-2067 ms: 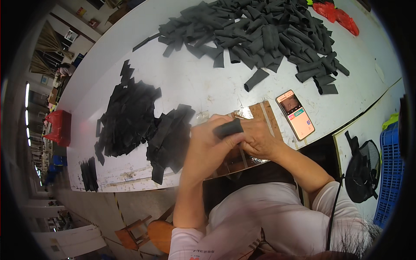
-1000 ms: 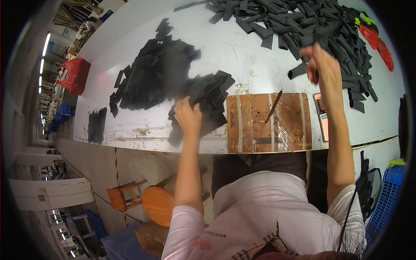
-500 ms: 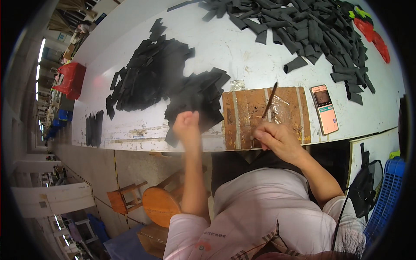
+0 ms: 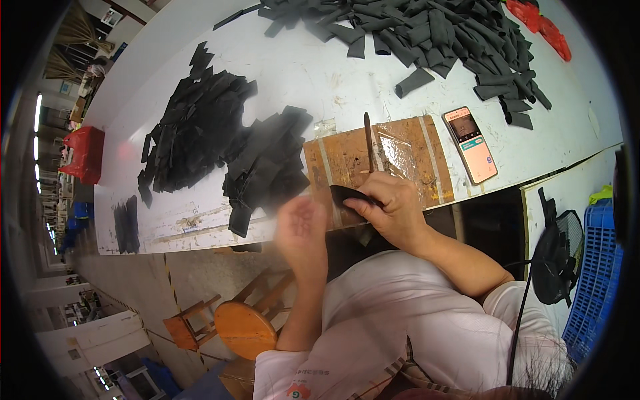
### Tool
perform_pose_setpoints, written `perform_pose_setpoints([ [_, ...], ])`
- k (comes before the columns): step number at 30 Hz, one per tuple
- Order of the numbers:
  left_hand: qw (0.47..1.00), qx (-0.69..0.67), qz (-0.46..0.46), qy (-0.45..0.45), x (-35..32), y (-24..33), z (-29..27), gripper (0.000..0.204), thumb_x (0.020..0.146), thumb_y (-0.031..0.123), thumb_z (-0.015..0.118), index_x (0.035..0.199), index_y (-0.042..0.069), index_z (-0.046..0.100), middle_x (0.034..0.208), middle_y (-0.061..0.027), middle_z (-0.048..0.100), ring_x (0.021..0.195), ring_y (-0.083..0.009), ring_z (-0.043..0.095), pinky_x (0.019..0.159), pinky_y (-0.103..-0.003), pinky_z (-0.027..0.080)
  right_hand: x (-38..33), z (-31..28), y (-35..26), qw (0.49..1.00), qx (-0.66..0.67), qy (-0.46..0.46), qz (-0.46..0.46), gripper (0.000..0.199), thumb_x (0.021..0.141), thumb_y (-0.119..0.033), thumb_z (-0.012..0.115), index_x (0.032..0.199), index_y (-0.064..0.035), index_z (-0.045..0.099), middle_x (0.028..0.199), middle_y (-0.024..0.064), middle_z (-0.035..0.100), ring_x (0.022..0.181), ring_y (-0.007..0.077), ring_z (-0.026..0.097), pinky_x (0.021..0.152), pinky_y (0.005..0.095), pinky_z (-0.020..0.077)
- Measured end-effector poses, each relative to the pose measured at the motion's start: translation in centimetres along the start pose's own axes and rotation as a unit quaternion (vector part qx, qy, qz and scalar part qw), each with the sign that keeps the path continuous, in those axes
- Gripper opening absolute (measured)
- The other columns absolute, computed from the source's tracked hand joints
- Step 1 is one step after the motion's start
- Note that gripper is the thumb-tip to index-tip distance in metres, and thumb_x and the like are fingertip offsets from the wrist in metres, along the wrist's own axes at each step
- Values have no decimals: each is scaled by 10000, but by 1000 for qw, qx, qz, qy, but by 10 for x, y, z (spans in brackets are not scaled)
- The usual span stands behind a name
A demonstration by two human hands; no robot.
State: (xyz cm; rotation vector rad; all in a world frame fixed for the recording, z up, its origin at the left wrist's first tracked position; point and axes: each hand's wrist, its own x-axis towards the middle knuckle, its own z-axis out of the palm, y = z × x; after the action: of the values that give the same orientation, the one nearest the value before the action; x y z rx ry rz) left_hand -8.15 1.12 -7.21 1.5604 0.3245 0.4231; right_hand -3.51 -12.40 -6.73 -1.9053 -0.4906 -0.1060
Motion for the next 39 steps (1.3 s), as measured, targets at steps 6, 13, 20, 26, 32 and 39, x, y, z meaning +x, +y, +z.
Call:
perform_pose_setpoints([
  [6, 979, -119, -152, -70, -16, 17, 9, 155, 824, 130, 524, 883, -13, 509, 751, -76, 565, 635, -107, 536, 574, -215, 445, -6, -1, 17, 980, -101, 76, -152, 185, 503, 55, 590, 674, -6, 553, 655, 84, 502, 604, 251, 509, 496, 329, 414],
  [13, 956, -152, -239, -73, -8, 15, 12, 80, 802, 76, 524, 825, 0, 521, 681, -67, 562, 576, -124, 557, 494, -223, 461, -9, -6, 22, 944, -202, 63, -252, 124, 568, 8, 564, 691, 0, 550, 587, 49, 407, 541, 196, 444, 444, 297, 366],
  [20, 963, -148, -209, -84, -10, 10, 15, 62, 790, 21, 549, 837, -9, 524, 674, -66, 564, 567, -123, 565, 480, -215, 466, -10, -10, 28, 919, -238, 59, -309, 131, 565, -16, 567, 694, 1, 549, 578, 43, 390, 530, 181, 431, 429, 285, 346],
  [26, 959, -195, -180, -100, -13, 2, 17, 77, 799, 22, 544, 862, -12, 515, 713, -80, 578, 582, -119, 558, 517, -215, 461, -11, -6, 31, 966, -114, 84, -218, 205, 482, 51, 571, 680, -2, 558, 606, 60, 443, 549, 221, 460, 457, 310, 395],
  [32, 947, -205, -233, -88, -12, 2, 19, 152, 784, 17, 547, 921, -27, 498, 726, -94, 581, 578, -126, 559, 512, -221, 468, -11, -11, 32, 947, -192, 75, -247, 190, 511, 10, 575, 699, -2, 557, 595, 46, 428, 537, 196, 450, 445, 300, 372],
  [39, 986, -47, -150, -58, -9, -8, 14, 157, 733, -15, 476, 878, -54, 522, 718, -74, 552, 536, -113, 531, 482, -208, 450, -16, -17, 27, 955, -177, -26, -236, 285, 618, -160, 639, 847, -17, 549, 712, 48, 468, 619, 202, 486, 532, 300, 407],
])
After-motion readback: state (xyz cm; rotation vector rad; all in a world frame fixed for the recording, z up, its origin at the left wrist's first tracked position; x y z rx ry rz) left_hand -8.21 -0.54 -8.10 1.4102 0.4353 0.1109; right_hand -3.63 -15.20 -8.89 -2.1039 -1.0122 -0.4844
